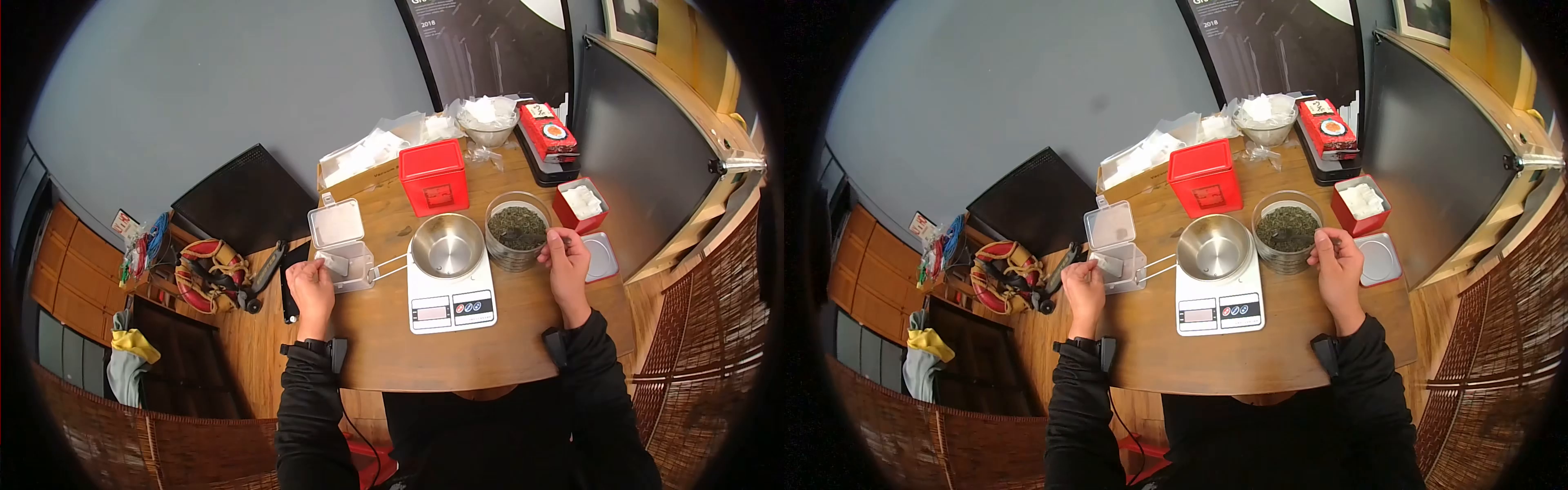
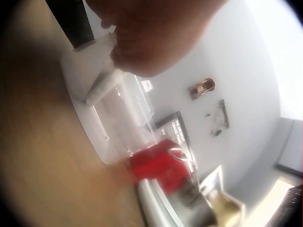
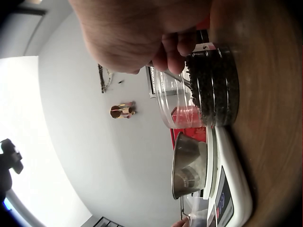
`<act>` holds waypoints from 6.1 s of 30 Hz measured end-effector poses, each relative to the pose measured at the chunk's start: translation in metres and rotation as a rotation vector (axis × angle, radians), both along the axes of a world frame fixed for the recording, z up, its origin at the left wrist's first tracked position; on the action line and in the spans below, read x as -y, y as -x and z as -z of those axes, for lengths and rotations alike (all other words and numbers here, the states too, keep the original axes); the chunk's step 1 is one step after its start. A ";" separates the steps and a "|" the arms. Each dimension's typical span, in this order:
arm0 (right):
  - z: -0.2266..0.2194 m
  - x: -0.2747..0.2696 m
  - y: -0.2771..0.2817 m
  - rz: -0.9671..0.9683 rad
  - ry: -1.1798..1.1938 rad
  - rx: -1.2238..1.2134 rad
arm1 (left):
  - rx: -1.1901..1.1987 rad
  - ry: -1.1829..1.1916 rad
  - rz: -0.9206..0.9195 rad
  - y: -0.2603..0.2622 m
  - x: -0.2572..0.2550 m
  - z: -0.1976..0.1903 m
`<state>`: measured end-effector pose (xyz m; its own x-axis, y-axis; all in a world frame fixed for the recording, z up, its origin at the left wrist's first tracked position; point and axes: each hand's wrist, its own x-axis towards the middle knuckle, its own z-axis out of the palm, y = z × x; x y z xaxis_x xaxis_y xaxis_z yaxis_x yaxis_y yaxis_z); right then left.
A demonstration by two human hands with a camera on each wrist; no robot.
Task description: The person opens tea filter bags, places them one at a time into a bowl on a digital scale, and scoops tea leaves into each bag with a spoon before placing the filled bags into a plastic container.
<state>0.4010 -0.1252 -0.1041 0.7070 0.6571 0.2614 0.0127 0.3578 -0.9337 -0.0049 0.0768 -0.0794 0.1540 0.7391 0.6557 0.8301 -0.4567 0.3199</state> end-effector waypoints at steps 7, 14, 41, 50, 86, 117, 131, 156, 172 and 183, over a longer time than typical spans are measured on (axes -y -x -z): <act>0.000 0.000 0.000 0.015 0.007 0.013 | -0.017 -0.049 -0.026 -0.003 0.008 -0.006; 0.002 0.000 -0.002 -0.002 0.000 -0.002 | 0.010 0.042 -0.070 0.006 0.003 -0.004; -0.011 0.006 0.004 -0.002 -0.100 -0.021 | 0.051 -0.122 0.465 -0.097 0.085 -0.037; -0.031 -0.002 -0.069 0.460 0.009 0.123 | -0.040 0.089 0.482 -0.123 0.081 -0.034; -0.027 -0.018 -0.117 0.535 0.585 0.792 | -0.034 0.037 0.555 -0.114 0.049 -0.031; -0.034 -0.014 -0.133 0.222 0.062 0.025 | 0.057 -0.078 0.594 -0.095 0.072 -0.039; -0.121 0.086 0.004 -0.184 0.035 0.284 | 0.224 -0.115 0.759 -0.112 0.122 -0.074; -0.111 0.059 0.062 -0.349 0.028 1.029 | 0.102 0.158 1.076 -0.154 0.159 -0.086; -0.104 0.057 0.063 -0.363 0.032 1.056 | 0.104 0.168 1.069 -0.152 0.158 -0.077; -0.102 0.057 0.065 -0.397 0.052 1.071 | 0.136 0.225 1.054 -0.146 0.158 -0.075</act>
